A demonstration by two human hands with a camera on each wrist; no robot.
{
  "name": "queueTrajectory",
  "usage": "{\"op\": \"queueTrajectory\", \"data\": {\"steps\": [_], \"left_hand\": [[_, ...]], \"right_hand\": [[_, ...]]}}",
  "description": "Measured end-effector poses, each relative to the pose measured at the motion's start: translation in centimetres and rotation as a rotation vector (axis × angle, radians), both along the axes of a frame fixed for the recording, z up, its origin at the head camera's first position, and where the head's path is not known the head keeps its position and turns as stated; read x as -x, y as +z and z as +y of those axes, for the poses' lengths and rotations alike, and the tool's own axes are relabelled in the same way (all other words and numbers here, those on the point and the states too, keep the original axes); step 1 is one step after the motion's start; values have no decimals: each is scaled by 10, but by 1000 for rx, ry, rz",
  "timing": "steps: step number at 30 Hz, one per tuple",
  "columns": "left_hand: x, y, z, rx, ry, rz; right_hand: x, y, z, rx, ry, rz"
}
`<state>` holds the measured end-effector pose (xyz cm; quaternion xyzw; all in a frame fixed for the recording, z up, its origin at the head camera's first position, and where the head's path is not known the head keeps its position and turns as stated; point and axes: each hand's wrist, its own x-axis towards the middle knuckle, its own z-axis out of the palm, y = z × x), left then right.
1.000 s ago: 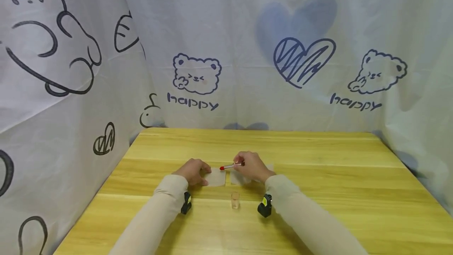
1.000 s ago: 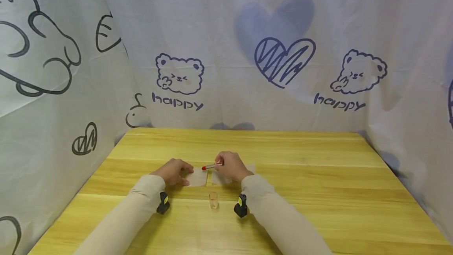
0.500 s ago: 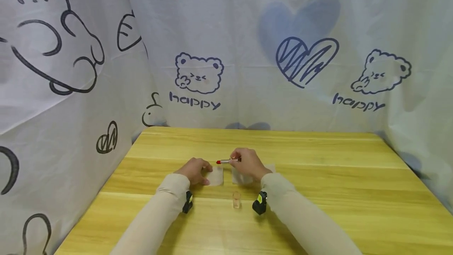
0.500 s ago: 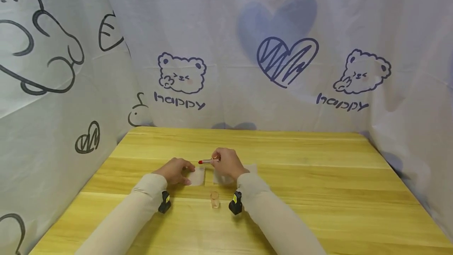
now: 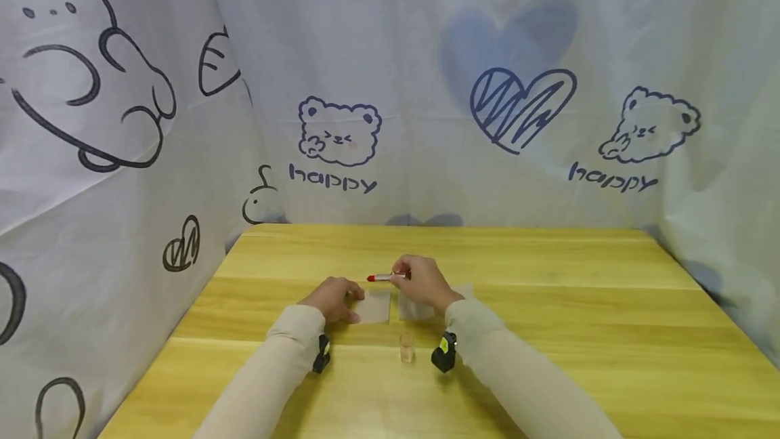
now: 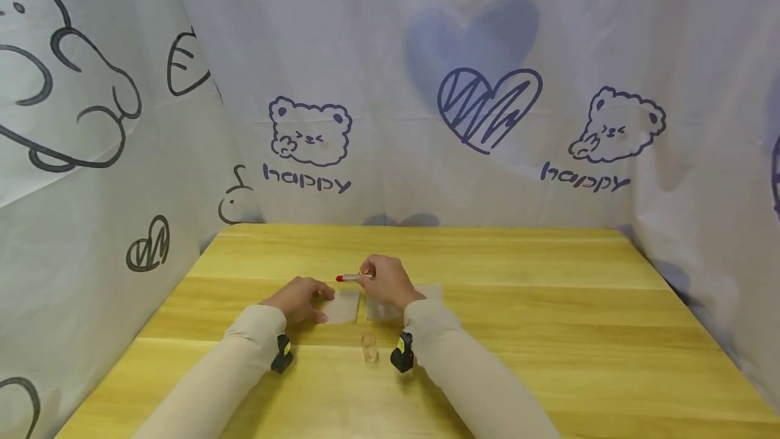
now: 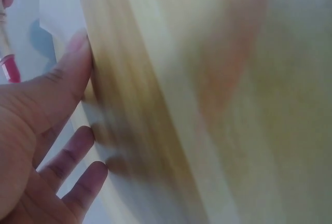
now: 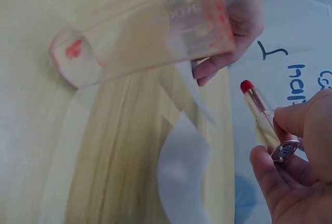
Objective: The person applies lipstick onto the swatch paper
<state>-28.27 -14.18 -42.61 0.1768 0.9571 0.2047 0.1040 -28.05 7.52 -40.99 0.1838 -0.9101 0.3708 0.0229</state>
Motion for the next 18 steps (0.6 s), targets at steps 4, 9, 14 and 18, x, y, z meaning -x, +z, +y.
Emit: {"op": "queueTrajectory", "data": {"steps": [4,9,14,18], "left_hand": [[-2,-2,-1,-1,-1,1],[-1,-1,-1,-10,-4,8],[0,-1,-1,-3,-6,6],[0,-1,0,-2,-4,-5]], "right_hand": [[-1,-6,2,-24,28,-34],[0,-10,5,-38,47,-34],[-1,-13,3,-39,63,-20],[-2,-17,1,-43,72,1]]}}
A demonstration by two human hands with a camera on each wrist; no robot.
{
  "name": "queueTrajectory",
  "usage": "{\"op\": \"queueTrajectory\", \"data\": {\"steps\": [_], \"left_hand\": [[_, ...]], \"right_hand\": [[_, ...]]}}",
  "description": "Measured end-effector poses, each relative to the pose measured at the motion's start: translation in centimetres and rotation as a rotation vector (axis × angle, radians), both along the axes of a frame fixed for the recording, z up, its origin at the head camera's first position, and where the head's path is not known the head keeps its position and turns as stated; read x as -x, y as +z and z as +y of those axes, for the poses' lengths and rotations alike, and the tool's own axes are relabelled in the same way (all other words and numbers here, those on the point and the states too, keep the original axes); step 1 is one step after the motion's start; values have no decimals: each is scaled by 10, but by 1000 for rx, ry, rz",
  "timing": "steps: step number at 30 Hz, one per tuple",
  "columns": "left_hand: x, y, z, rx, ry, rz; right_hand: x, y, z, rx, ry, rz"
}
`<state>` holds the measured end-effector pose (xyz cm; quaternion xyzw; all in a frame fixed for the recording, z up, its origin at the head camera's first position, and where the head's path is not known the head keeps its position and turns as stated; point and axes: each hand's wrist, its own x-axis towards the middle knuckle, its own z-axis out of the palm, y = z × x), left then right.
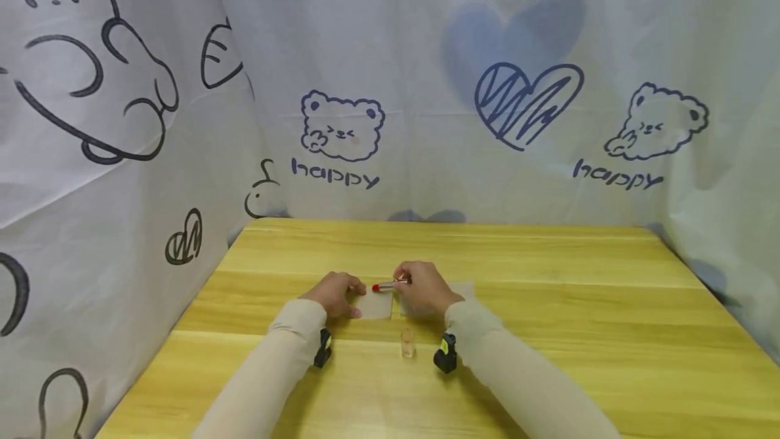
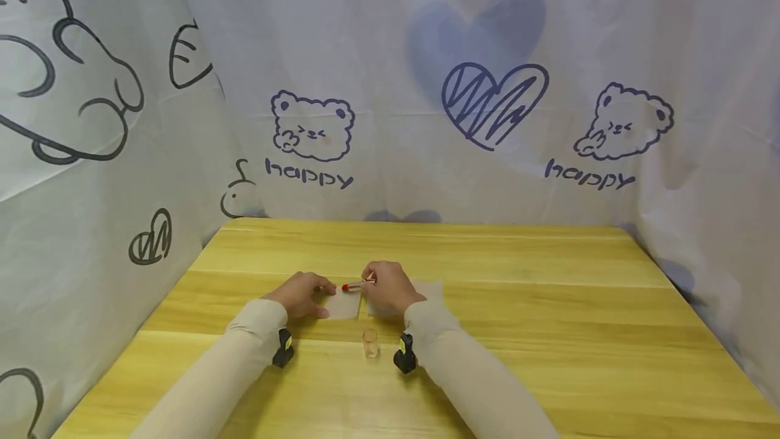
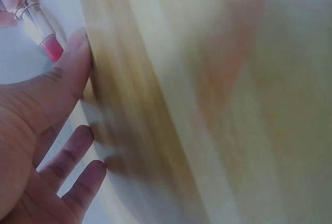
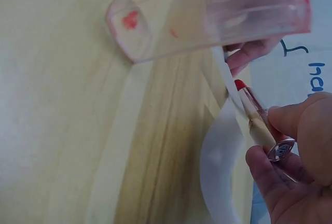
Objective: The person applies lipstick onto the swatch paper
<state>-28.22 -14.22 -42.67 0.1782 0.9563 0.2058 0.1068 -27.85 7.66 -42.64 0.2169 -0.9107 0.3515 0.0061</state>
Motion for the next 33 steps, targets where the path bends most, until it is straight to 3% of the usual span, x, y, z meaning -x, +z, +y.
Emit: {"op": "queueTrajectory", "data": {"steps": [11,33], "left_hand": [[1,-1,-1,18,-5,-33],[5,-1,-1,25,-18,-36]], "right_hand": [[0,-7,-1,-32,12,67],[-5,2,-1,-57,30,43]]}}
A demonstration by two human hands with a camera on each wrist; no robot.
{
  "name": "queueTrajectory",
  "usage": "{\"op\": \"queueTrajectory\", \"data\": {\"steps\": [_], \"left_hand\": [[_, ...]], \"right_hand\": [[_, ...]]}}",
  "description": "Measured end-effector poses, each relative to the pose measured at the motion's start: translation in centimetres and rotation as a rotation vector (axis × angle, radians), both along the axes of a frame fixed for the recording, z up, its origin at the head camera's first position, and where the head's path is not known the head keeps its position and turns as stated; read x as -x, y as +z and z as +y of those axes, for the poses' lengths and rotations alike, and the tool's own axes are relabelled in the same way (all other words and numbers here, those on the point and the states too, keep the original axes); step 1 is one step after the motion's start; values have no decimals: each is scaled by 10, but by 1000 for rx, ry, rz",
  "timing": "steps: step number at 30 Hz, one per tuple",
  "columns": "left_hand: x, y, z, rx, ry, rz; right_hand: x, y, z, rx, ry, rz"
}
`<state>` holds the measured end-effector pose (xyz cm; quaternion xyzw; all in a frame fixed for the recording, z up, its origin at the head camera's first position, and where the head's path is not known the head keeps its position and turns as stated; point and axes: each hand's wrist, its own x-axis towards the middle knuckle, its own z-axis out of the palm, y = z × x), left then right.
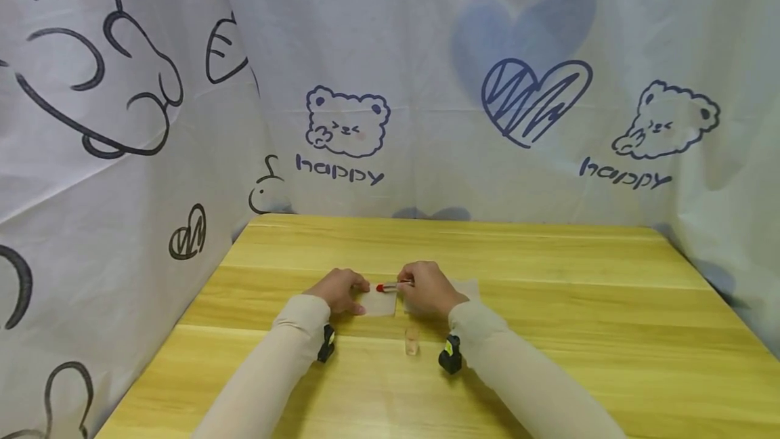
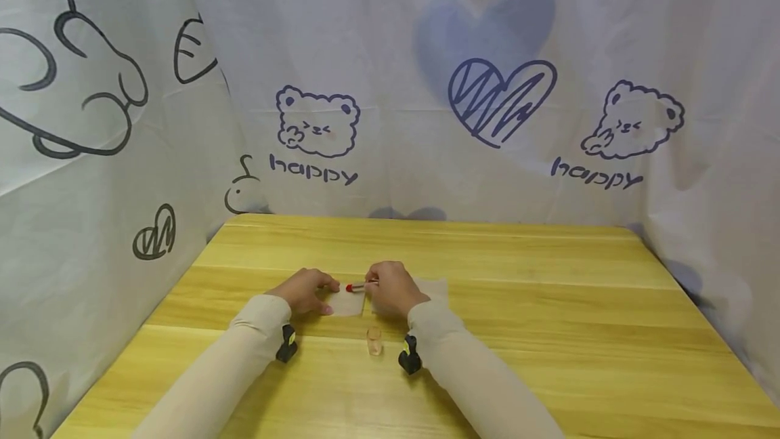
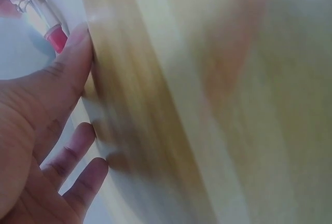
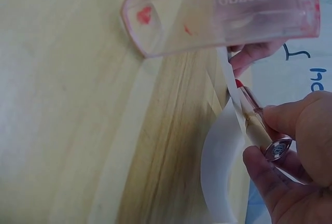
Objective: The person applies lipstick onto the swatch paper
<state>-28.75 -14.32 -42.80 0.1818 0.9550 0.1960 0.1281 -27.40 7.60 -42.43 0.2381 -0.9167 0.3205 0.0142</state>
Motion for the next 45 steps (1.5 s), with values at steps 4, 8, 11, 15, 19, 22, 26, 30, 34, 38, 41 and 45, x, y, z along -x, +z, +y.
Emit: {"op": "queueTrajectory", "data": {"steps": [4,8,11,15,19,22,26,30,34,38,41,45], "left_hand": [[0,0,0,-2,-3,2],[0,-1,-1,-3,-1,11],[0,-1,-1,0,0,10],[0,0,-1,4,5,-6],[-1,2,-1,9,-2,-2],[-2,2,-2,15,-14,9],[-1,1,-2,12,-17,9],[0,0,-1,9,-9,4],[0,2,-1,23,-11,2],[-2,3,-1,19,-7,2],[-2,3,-1,12,-3,5],[-2,3,-1,11,-4,12]], "right_hand": [[-1,2,1,-7,4,-4],[-2,3,1,-18,23,-16],[-3,5,2,-29,39,-24],[-3,6,4,-46,52,-34],[-3,8,5,-58,63,-46],[-5,10,5,-65,80,-57],[-7,14,6,-82,117,-62],[-10,18,8,-109,172,-72],[-11,21,8,-131,210,-73],[-11,24,7,-142,215,-61],[-11,24,7,-144,218,-54],[-11,23,8,-143,228,-43]]}}
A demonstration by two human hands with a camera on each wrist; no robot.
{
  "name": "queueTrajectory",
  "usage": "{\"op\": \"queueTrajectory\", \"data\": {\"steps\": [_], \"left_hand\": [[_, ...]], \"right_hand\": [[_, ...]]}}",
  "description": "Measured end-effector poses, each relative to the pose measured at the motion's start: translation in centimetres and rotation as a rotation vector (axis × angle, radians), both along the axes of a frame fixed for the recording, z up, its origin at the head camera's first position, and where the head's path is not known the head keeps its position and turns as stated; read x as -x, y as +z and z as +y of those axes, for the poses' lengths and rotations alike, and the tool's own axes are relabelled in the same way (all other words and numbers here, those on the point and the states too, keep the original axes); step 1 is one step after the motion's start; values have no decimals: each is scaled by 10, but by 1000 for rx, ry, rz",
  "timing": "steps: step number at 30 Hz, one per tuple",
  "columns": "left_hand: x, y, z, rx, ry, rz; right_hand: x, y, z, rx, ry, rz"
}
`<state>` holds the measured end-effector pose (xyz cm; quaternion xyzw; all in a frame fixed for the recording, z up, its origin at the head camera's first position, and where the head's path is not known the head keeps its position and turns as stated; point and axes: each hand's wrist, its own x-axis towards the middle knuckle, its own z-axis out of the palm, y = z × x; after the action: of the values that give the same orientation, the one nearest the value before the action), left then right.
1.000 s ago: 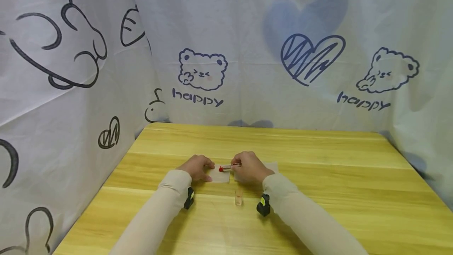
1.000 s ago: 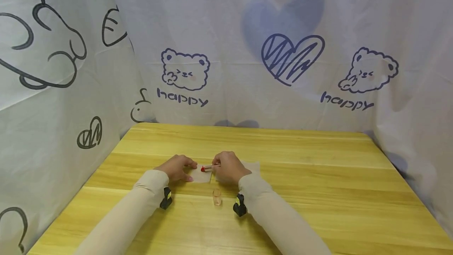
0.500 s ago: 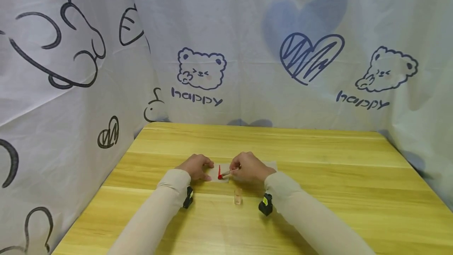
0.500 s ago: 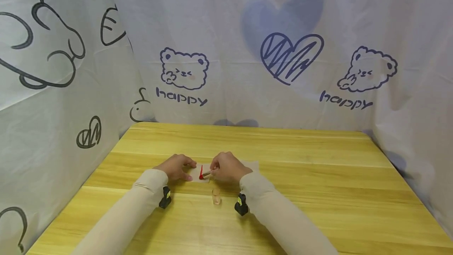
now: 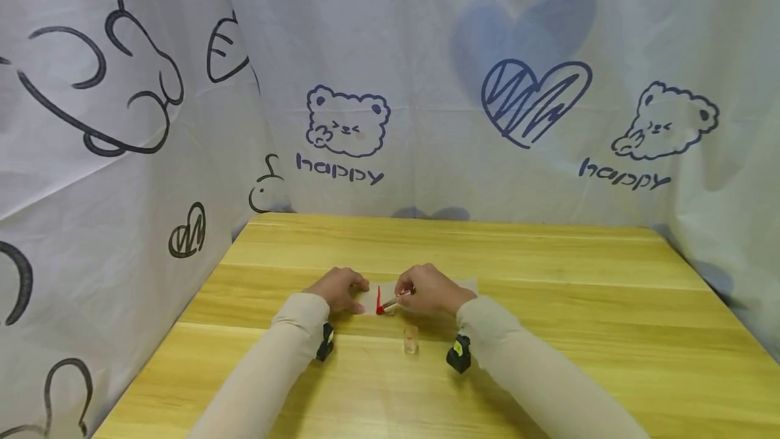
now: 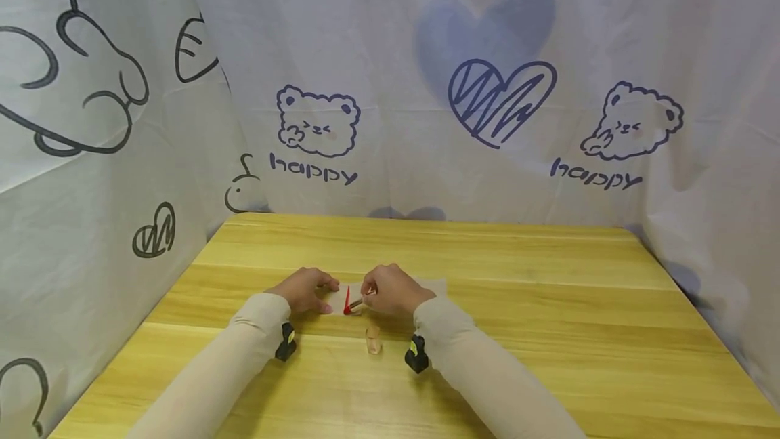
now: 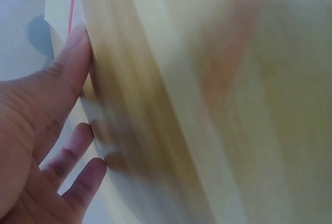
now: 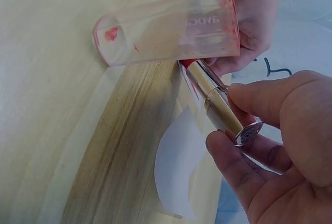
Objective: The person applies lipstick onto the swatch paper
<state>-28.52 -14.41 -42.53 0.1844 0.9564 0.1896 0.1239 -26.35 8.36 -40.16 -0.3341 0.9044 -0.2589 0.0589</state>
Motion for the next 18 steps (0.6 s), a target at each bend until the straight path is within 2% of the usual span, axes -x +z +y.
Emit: {"op": "queueTrajectory", "data": {"steps": [8,12,18], "left_hand": [[1,0,3,-5,-14,12],[1,1,3,0,-2,20],[0,2,3,13,12,7]], "right_hand": [[0,5,4,-7,-12,-2],[1,10,6,-11,-41,7],[0,13,13,12,-40,11]]}}
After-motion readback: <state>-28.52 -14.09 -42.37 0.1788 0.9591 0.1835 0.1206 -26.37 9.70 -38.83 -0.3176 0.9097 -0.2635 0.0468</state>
